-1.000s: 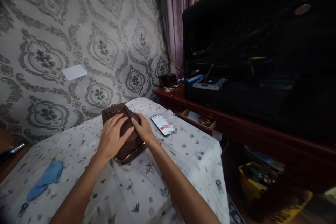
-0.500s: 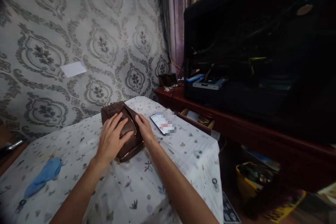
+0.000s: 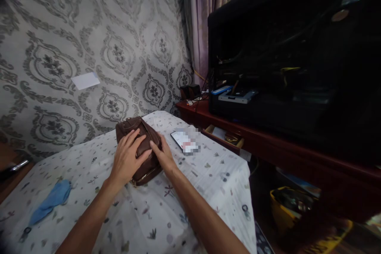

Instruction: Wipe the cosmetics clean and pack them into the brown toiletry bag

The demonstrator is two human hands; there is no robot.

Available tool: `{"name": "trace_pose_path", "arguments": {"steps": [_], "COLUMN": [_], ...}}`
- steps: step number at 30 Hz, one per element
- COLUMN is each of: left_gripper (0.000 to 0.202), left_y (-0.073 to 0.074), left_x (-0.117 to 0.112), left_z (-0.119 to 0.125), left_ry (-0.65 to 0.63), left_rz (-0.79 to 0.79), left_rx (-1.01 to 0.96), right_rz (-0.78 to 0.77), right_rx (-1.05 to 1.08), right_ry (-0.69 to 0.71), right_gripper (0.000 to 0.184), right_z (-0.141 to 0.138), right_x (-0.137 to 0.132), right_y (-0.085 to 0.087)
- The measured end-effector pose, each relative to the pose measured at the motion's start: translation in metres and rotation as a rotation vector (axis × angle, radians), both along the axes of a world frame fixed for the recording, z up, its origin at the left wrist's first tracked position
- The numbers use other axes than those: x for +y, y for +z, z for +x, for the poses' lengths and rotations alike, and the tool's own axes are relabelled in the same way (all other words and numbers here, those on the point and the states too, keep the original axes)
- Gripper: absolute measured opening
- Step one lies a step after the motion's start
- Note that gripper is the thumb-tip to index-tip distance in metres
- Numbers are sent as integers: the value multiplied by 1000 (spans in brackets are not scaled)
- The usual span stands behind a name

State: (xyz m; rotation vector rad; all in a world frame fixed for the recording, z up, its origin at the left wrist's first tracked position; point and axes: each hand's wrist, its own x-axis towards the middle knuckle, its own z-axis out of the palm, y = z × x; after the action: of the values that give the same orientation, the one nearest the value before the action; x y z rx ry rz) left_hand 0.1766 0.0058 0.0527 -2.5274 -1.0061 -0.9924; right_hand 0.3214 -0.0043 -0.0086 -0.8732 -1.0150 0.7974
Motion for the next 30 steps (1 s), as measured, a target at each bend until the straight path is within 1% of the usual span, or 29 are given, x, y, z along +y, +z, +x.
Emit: {"name": "trace_pose_path", "arguments": {"steps": [2,4,6,8,9,11,13,15,17,20,22,25,30], "left_gripper": [30,24,25,33,38,45,43,35,27,30,33,33,31], "left_y": [8,20,34,46,51,59,65,69,72,75,75,75,73], "left_x": [1,5,12,22,28,41,55,68,80,92,97,101,104], "left_z": [-3,-5,-4,1,4,12,19,24,27,30,32,34,30], "left_ry": [-38,-28,61,185,231,281,300,307,311,339,362,359,264], "left_rz": [-42,-49,9,79,89,35,-81,-180,-234,-272,-285,-299,-350], "left_rx": [-55,-124,-130,-61,-22,40,97,149,166,144,124,99,67], "right_rz": [15,27,35,36,32,20,19,31,39,37,34,30,35], "right_rx": [-14,-31,-44,-52,-56,-63,-71,-81,-94,-112,-118,-120,-113], "right_ry": [-3,-18,-32,-51,-61,-84,-100,-112,-115,-123,-133,-139,-137], "right_gripper": [55,57,58,59,60,62,63,63,63,63,63,62,61], "right_z": [0,-1,-2,-3,-3,-4,-4,-4,-4,-4,-4,-5,-6], "right_x": [1,3,5,7,8,9,10,10,10,10,10,10,9], "right_y": [0,-2,-5,-8,-10,-12,-14,-14,-13,-13,-14,-14,-14]}}
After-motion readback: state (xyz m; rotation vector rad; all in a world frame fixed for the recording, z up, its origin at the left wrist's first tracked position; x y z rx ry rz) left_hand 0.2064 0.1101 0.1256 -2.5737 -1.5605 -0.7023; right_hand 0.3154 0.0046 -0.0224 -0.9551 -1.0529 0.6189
